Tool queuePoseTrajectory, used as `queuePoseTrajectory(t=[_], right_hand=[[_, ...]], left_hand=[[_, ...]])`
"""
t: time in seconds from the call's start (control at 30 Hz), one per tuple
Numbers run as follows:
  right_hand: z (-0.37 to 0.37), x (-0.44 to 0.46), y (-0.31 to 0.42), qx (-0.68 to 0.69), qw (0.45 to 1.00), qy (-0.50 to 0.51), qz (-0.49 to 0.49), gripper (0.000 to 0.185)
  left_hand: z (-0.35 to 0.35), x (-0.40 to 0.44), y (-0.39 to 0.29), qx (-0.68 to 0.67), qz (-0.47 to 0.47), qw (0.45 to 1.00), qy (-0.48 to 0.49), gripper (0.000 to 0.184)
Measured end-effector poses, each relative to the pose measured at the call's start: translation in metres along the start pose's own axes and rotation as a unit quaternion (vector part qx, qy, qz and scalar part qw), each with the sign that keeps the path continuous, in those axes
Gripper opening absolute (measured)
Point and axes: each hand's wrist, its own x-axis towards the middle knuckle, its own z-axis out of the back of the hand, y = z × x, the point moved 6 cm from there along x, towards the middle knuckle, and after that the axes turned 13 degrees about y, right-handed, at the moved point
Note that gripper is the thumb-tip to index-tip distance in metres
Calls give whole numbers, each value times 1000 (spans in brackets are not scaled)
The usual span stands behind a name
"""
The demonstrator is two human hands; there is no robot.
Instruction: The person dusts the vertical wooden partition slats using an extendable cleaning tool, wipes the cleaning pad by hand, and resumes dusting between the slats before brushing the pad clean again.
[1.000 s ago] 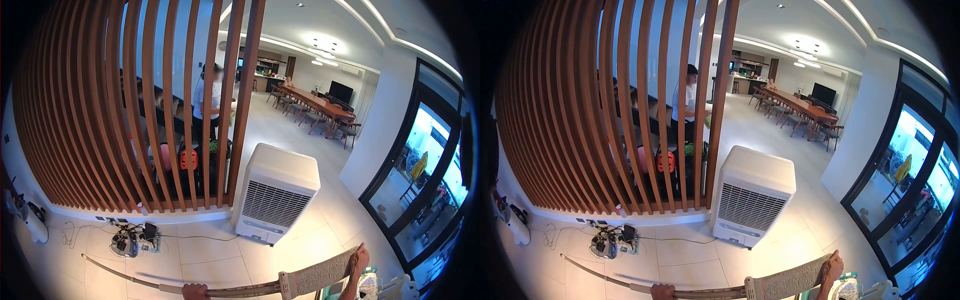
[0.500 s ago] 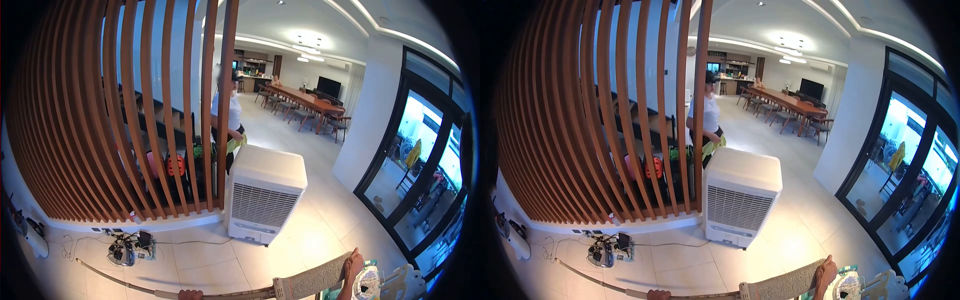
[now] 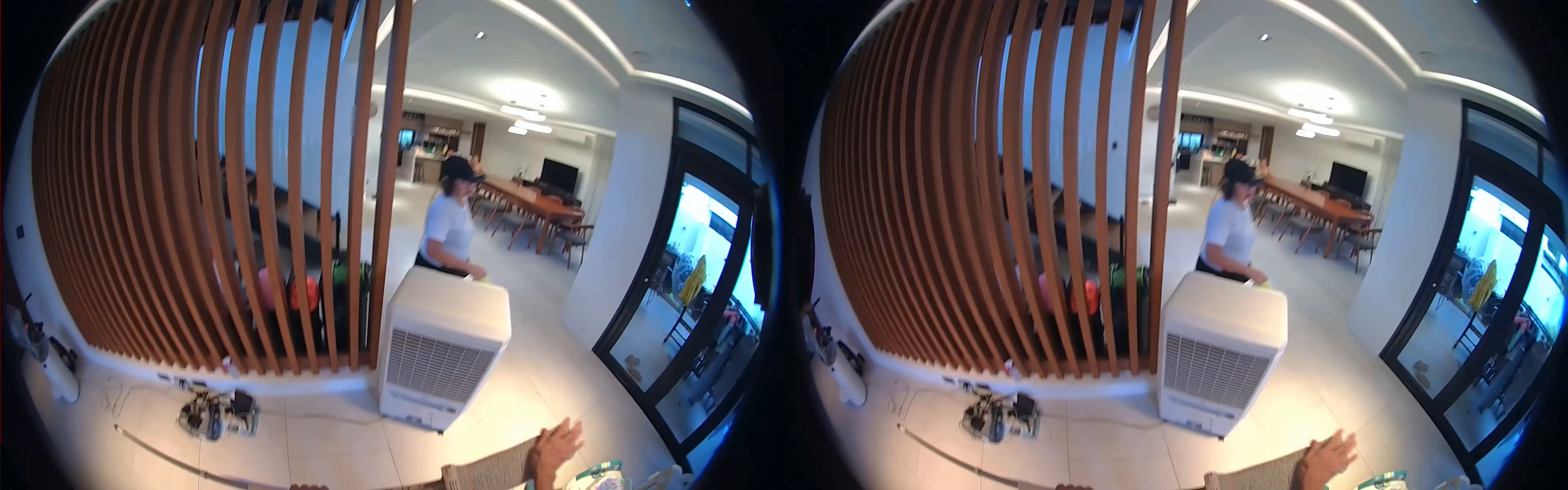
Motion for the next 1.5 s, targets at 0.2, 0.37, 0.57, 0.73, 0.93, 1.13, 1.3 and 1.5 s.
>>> queuePoseTrajectory(t=[0.2, 0.37, 0.57, 0.73, 0.93, 1.13, 1.3, 1.5], right_hand=[[-55, -101, 93, 31, 987, 65, 142, 77], [-28, -123, 112, 40, 980, 91, 174, 82], [4, -31, 46, -26, 999, -29, -27, 62], [12, 10, 11, 104, 994, -19, 7, 64], [1, -32, 16, 127, 987, 15, 94, 70], [-22, -35, 32, 346, 918, 168, 97, 60], [-43, -44, 87, 513, 824, 192, 143, 39], [-69, -15, 114, 461, 866, 140, 135, 45]], left_hand=[[-4, -10, -1, -4, 55, 998, 20, 6], [3, -25, 16, 15, 54, 998, 42, 9], [30, -33, 52, 2, 50, 999, 21, 4], [-15, -45, 112, 73, 71, 974, 202, 35], [3, -69, 146, -33, 51, 996, 61, 23], [8, -85, 160, 12, 41, 998, 44, 21], [-7, -83, 184, 38, 82, 993, 74, 10], [14, -81, 176, -42, 114, 992, 44, 2]])
